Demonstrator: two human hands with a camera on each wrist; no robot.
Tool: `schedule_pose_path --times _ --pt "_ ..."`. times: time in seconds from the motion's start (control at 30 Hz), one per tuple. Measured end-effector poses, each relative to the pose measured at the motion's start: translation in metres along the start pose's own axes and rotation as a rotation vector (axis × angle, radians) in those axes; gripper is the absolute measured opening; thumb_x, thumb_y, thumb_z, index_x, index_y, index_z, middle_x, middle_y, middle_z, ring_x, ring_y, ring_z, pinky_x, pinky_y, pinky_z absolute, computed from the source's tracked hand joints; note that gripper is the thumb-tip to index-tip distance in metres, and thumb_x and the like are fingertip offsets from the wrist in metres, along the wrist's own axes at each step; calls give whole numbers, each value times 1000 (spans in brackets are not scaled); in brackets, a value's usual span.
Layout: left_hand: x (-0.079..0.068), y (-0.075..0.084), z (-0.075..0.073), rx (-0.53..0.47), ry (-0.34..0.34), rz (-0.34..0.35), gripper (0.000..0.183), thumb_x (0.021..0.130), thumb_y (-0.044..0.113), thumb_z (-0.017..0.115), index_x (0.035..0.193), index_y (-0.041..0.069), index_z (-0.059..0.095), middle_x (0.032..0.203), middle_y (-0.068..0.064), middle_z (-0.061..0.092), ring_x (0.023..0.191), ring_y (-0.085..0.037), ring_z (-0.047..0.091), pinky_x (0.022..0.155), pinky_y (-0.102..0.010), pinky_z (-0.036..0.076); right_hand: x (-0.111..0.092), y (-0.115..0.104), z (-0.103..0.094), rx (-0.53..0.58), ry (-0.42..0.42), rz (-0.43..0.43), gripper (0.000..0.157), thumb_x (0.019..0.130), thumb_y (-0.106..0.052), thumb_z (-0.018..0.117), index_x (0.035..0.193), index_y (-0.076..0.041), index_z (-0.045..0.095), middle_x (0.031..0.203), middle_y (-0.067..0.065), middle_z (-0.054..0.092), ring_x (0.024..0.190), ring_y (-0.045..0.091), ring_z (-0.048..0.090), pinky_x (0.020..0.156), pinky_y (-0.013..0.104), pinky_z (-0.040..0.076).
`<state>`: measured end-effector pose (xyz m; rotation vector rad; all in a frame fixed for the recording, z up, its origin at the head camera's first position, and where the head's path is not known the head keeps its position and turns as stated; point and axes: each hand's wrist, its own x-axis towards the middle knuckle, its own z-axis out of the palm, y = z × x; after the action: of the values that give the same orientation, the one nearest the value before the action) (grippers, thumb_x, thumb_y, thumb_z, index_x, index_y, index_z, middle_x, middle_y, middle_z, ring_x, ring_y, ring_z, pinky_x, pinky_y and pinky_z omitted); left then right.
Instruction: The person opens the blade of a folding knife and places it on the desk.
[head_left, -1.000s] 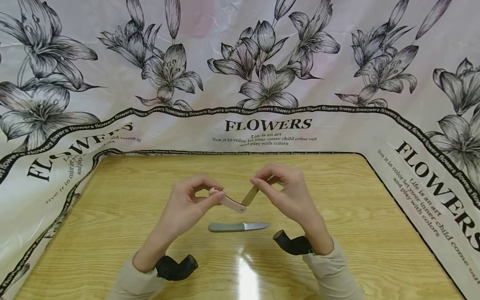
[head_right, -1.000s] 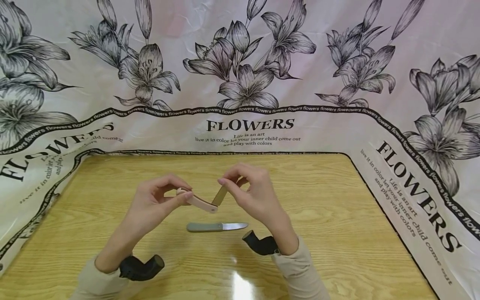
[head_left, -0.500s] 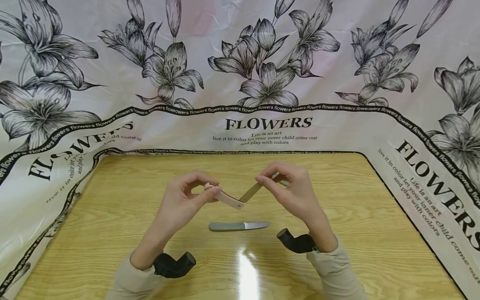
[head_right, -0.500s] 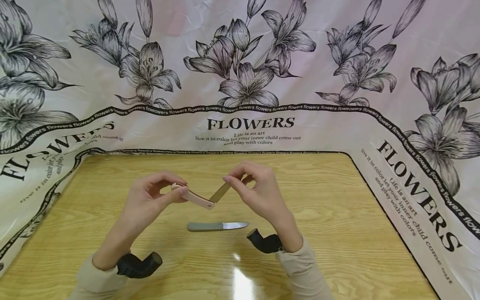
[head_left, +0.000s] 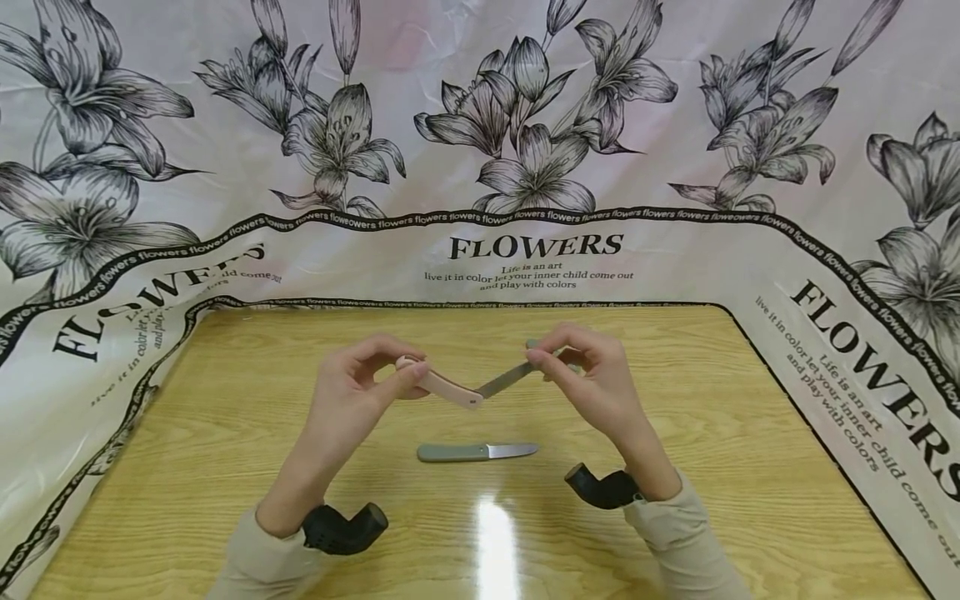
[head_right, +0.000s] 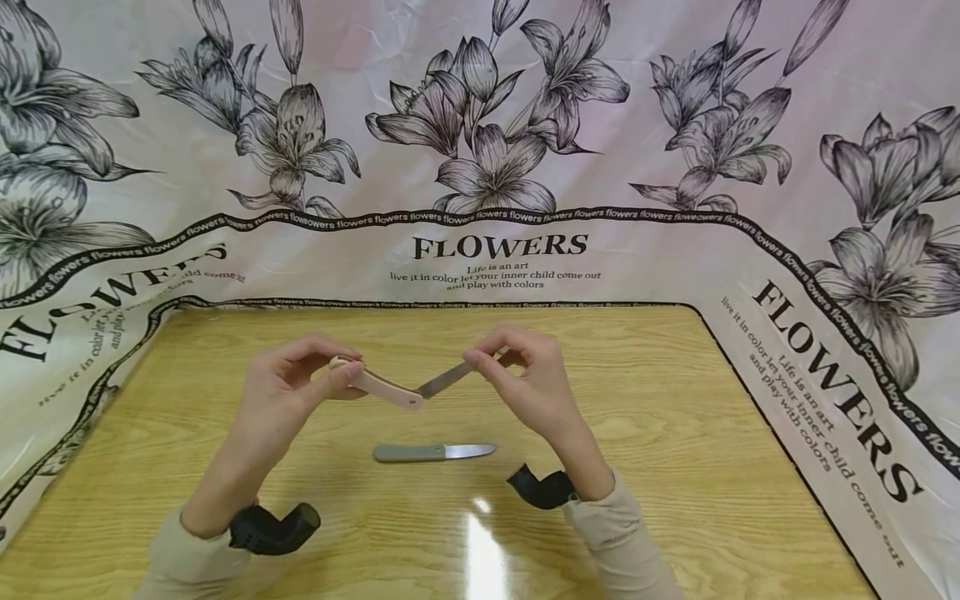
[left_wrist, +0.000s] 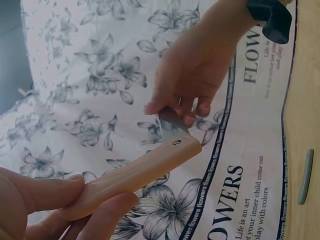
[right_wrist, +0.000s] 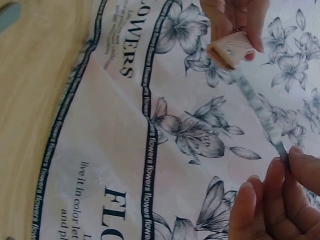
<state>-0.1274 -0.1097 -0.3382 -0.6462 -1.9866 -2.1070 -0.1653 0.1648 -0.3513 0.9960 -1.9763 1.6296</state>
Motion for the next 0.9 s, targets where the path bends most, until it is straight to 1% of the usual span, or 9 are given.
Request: schedule_pose_path --times 0.1,0.17,0.27,0.4,0.5,0.6,0.7,0.8,0.9 --pt "1 0 -1 -3 11 2 12 88 -10 69 99 -15 66 96 -13 64 86 -23 67 70 -43 61 -2 5 -1 55 11 -3 12 86 18 65 82 7 67 82 1 68 64 18 58 57 26 54" --pt "1 0 -1 -13 22 -11 13 88 -9 69 99 -15 65 96 -13 64 86 -23 67 71 -43 60 -5 9 -1 91 17 2 13 87 17 64 81 6 66 81 2 66 65 18 58 57 27 54" --pt "2 0 -2 -32 51 -38 14 88 -7 71 100 -14 66 97 -14 63 87 -25 67 74 -43 60 -9 13 -1 123 26 34 12 89 13 64 80 5 66 81 2 65 68 16 58 59 26 54" --pt "3 -3 -3 -79 92 -64 14 89 -3 72 101 -9 69 99 -16 63 85 -25 68 76 -43 60 -15 19 0 153 40 87 12 92 8 65 81 4 65 80 2 63 68 21 58 61 25 55" --pt "4 -8 -3 -128 116 -55 15 89 -4 71 101 -12 68 97 -16 63 83 -25 69 76 -42 60 -18 24 0 182 53 100 10 92 9 64 82 6 65 79 4 62 64 23 56 61 25 55" --pt "6 -14 -2 -183 141 -37 14 88 -8 70 100 -14 67 95 -17 65 82 -24 70 75 -41 60 -21 28 2 200 73 99 10 92 11 62 83 8 64 79 4 61 62 20 57 61 26 54" --pt "8 -20 -1 -224 167 -37 9 89 -8 69 97 -7 70 94 -16 65 82 -24 70 75 -39 60 -24 32 4 220 96 107 9 93 11 60 85 9 64 80 4 61 61 17 57 62 27 54" --pt "10 -25 0 -283 198 -52 13 90 -7 68 94 4 74 93 -15 64 83 -23 69 76 -39 59 -27 36 8 229 120 120 9 94 9 60 86 10 63 80 4 60 60 18 57 62 27 53" --pt "12 -30 2 -362 241 -69 16 91 -7 67 91 6 75 91 -14 62 83 -24 69 76 -39 59 -30 41 12 229 145 147 12 96 6 60 85 11 61 77 4 60 59 18 56 61 27 52"
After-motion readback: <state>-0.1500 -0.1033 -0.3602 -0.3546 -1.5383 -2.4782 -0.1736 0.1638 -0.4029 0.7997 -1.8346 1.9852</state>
